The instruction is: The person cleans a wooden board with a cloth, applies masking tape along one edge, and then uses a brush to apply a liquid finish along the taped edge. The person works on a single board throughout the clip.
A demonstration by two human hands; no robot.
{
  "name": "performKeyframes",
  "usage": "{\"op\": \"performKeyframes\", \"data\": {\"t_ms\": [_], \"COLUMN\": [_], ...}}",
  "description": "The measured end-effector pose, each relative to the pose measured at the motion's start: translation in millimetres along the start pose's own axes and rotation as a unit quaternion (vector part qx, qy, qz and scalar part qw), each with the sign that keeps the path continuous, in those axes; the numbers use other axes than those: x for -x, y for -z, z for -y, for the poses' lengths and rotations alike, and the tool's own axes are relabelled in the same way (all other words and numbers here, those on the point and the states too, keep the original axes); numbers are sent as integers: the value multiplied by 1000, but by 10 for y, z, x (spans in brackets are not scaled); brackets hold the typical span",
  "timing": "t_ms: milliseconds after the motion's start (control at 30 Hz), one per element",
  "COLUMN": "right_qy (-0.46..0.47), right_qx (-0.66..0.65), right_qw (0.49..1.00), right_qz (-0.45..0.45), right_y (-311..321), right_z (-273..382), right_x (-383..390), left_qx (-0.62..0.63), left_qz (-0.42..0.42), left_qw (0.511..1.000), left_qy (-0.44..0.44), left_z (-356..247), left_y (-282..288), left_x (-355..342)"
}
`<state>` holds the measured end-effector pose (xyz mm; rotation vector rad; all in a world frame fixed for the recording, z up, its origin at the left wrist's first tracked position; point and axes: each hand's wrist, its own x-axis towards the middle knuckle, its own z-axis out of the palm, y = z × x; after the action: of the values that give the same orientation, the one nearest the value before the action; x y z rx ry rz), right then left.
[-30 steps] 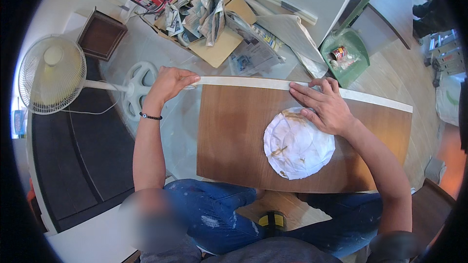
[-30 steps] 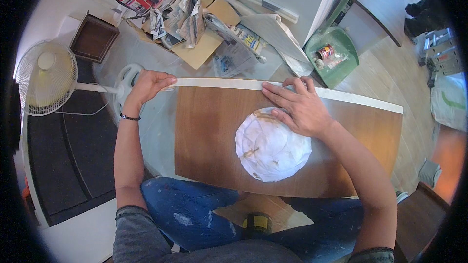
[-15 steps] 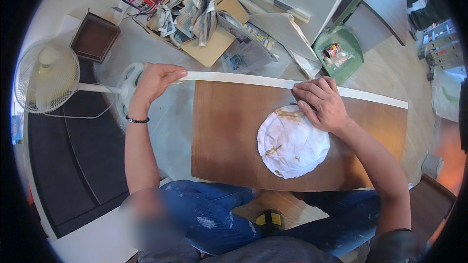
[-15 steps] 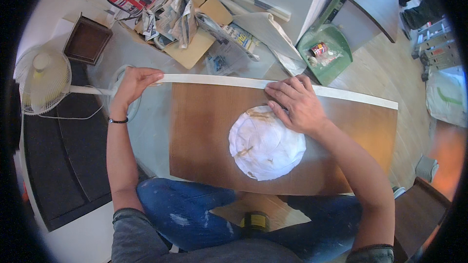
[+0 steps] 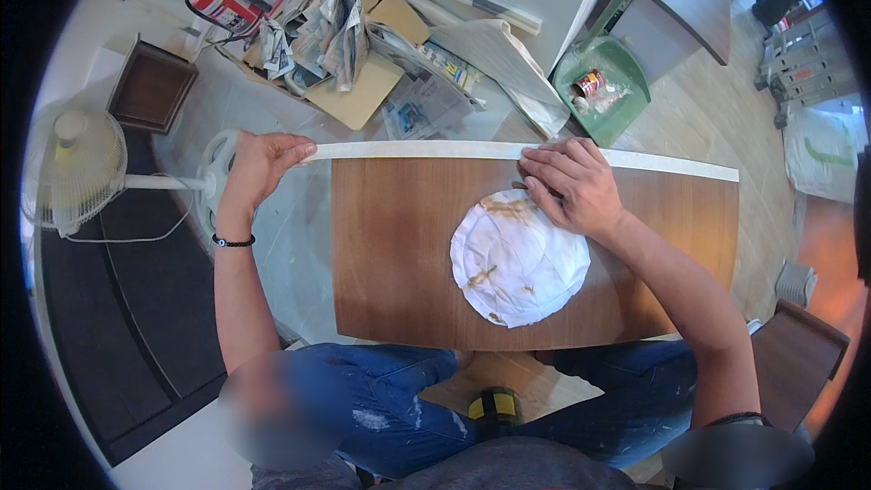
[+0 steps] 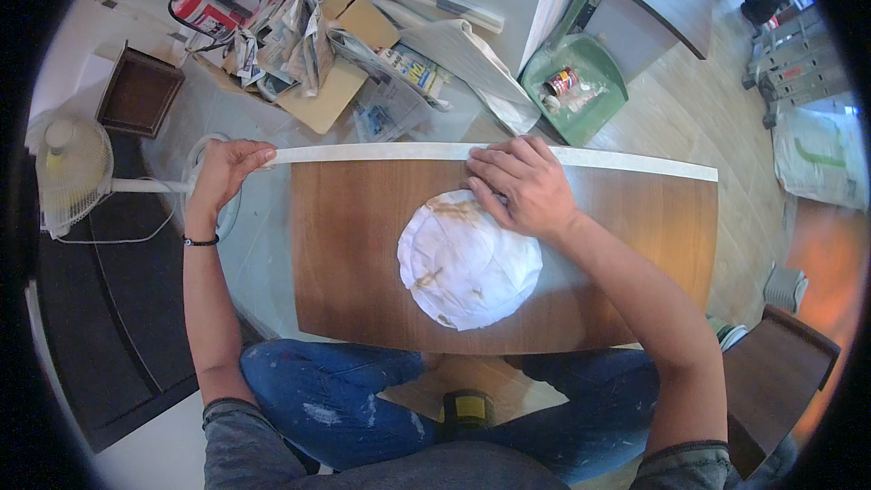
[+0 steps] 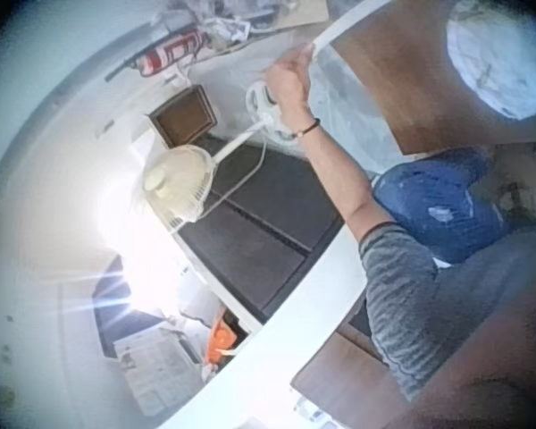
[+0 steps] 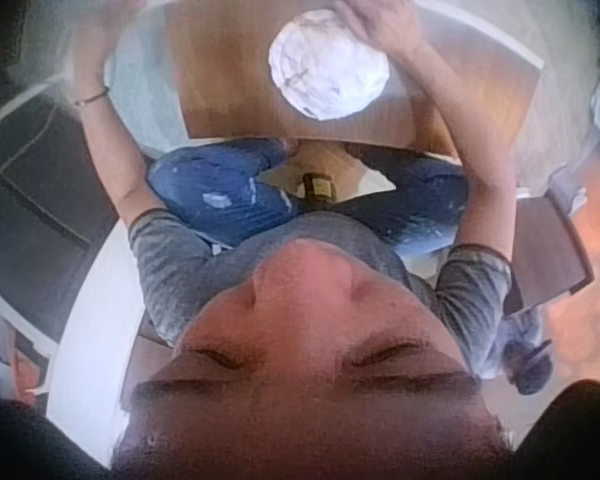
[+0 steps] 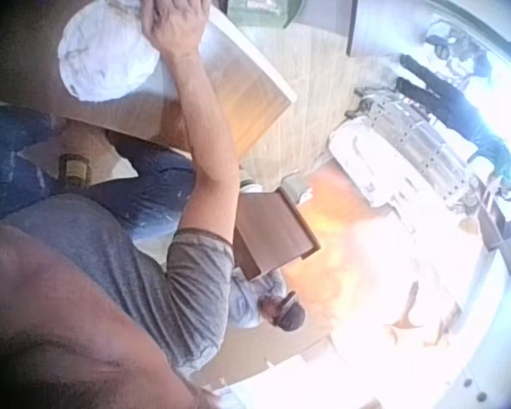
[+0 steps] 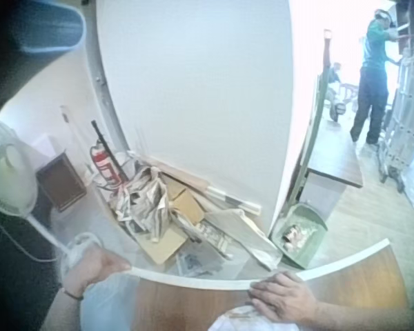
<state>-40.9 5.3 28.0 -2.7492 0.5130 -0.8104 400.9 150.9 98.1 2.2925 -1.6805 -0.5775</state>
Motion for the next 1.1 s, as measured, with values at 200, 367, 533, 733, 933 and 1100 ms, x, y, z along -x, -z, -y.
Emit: {"op": "performKeyframes", "data": {"t_ms": [200, 367, 533, 733, 933, 1100], "right_qy": [-8, -2, -5, -11, -21, -12], "right_qx": [3, 7, 4, 7, 6, 11], "right_qw": [1000, 1000, 1000, 999, 998, 998], "right_qz": [5, 4, 31, 49, 64, 59], "right_y": [-25, -17, 13, -5, -15, 0], "right_z": [-27, -9, 1, 7, 17, 16], "right_x": [43, 16, -7, -10, -16, -32], "left_qx": [-39, -48, -16, -22, -52, -35], "left_qz": [7, 14, 14, 13, 29, 35], "left_qw": [999, 998, 1000, 999, 998, 999], "left_qy": [-22, -28, -19, -23, -24, -2], "left_z": [14, -2, 39, 71, 168, 166], "left_y": [-86, -98, -142, -197, -203, -202], "left_x": [-45, -35, -25, -34, -42, -46]}}
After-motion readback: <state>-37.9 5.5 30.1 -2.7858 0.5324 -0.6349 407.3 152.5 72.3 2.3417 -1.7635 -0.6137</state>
